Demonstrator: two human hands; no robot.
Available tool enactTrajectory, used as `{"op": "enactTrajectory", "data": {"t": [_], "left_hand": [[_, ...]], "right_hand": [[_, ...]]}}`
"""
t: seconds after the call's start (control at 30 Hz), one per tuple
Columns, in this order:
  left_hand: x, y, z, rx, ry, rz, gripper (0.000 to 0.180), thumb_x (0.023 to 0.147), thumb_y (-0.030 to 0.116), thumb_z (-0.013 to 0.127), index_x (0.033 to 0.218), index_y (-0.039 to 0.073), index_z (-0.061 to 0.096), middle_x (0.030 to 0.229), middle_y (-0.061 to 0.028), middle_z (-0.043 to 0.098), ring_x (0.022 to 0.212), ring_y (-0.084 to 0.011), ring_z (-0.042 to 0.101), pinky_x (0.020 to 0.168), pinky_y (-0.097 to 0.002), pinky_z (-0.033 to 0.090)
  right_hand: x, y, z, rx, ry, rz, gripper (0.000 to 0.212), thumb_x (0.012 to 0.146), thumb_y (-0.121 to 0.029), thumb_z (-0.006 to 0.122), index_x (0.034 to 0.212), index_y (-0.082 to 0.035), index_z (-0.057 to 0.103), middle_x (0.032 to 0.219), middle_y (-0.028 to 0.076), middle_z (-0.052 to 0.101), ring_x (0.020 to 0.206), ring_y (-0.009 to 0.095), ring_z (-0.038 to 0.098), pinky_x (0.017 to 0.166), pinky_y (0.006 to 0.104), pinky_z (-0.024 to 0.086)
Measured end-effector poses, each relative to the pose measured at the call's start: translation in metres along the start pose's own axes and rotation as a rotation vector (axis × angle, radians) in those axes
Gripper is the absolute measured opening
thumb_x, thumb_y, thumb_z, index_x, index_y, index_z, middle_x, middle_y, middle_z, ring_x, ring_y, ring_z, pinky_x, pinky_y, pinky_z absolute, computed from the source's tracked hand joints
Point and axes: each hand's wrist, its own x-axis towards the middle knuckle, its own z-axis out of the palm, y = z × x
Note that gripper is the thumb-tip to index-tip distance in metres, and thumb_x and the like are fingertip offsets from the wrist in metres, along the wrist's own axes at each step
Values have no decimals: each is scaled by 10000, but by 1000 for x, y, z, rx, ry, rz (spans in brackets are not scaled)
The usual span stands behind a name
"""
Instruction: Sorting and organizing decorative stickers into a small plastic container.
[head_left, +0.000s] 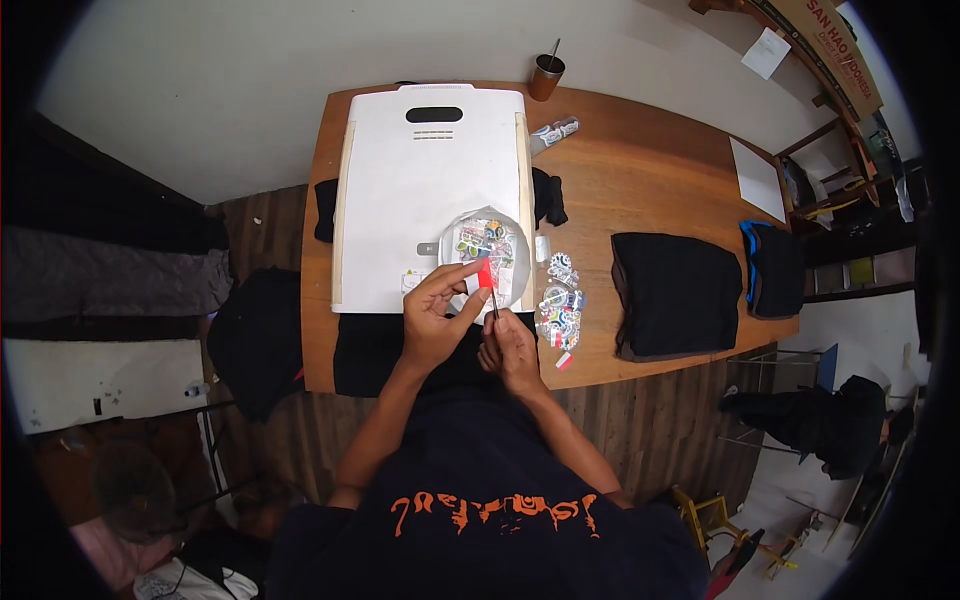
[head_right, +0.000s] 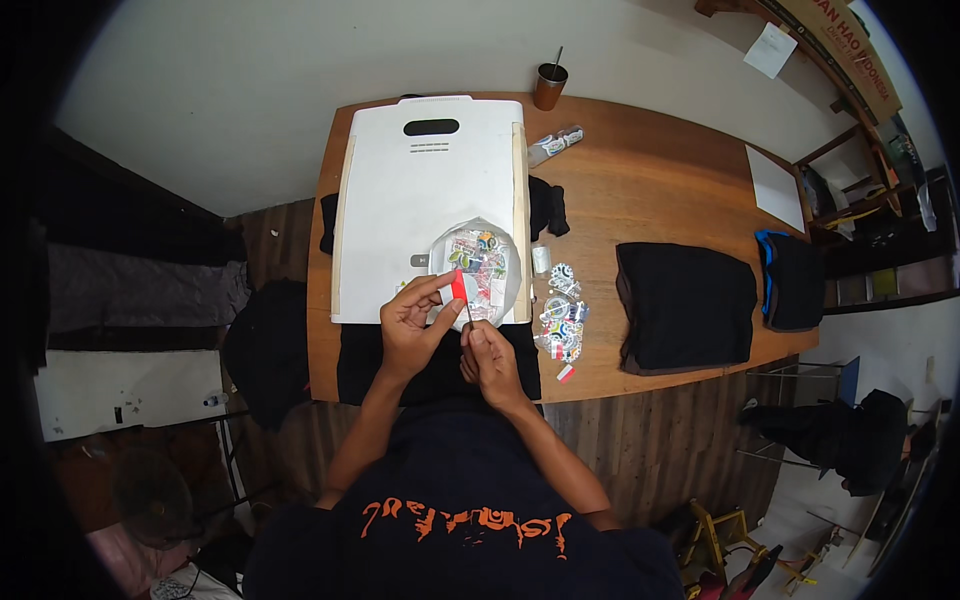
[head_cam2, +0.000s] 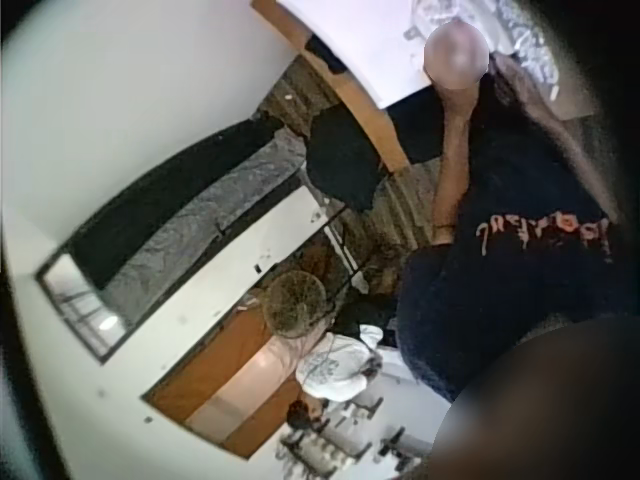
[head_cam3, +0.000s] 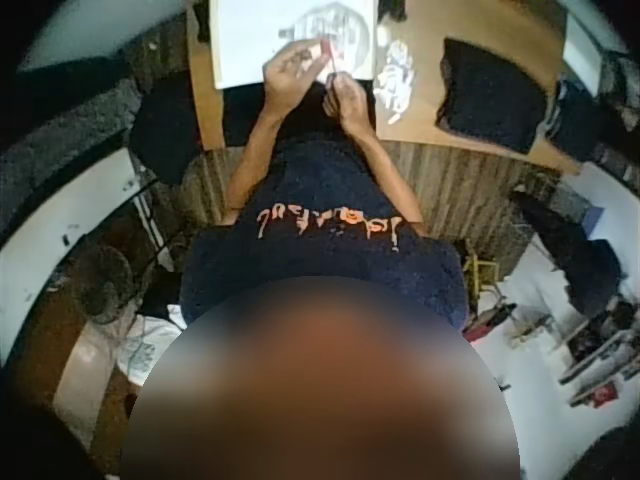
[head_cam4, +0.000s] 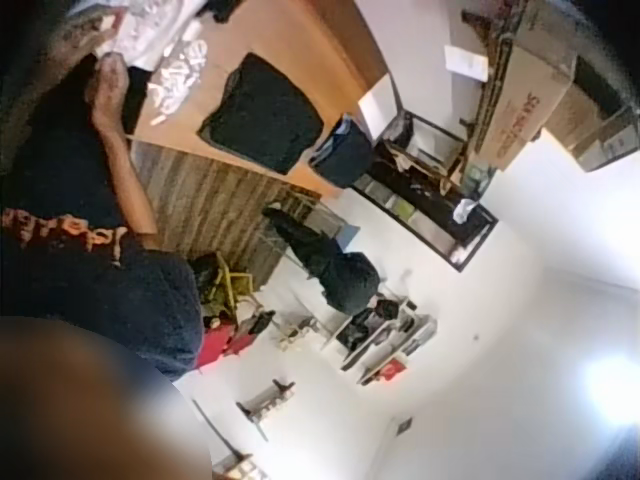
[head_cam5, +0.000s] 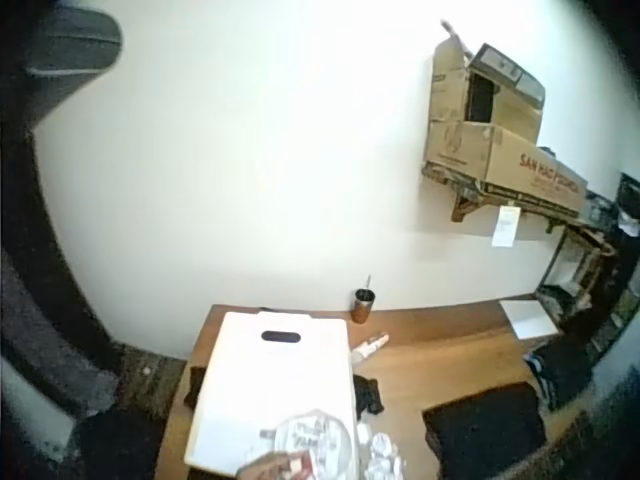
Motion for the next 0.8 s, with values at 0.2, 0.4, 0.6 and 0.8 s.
{"op": "enactTrajectory", "data": {"t": [0.2,0.4,0.6,0.8], "left_hand": [[-1,2,1,14,-3,33,414,844,-151,689,1249,-82,633,1104,-88,636,910,-68,564,846,-199,480],[-1,1,1,22,-2,10,413,845,-150,689,1247,-80,635,1105,-91,639,917,-70,564,846,-199,478],[0,0,0,32,-11,33,416,843,-145,696,1249,-79,635,1108,-89,640,919,-68,559,847,-198,474],[0,1,0,34,-6,24,420,839,-144,700,1249,-80,636,1107,-86,639,917,-67,553,847,-198,474]], "right_hand": [[-1,2,-1,-6,13,-4,346,1087,-377,411,963,-62,485,560,-51,304,437,48,237,441,239,218],[-1,3,-1,6,11,-7,352,1087,-381,409,954,-63,481,555,-54,299,434,47,233,439,238,217],[0,2,-2,14,0,-8,358,1086,-386,408,947,-63,477,553,-54,291,432,48,230,438,241,217],[1,4,-3,6,-6,-15,362,1087,-388,403,950,-60,475,552,-52,290,430,49,228,439,241,218]]}}
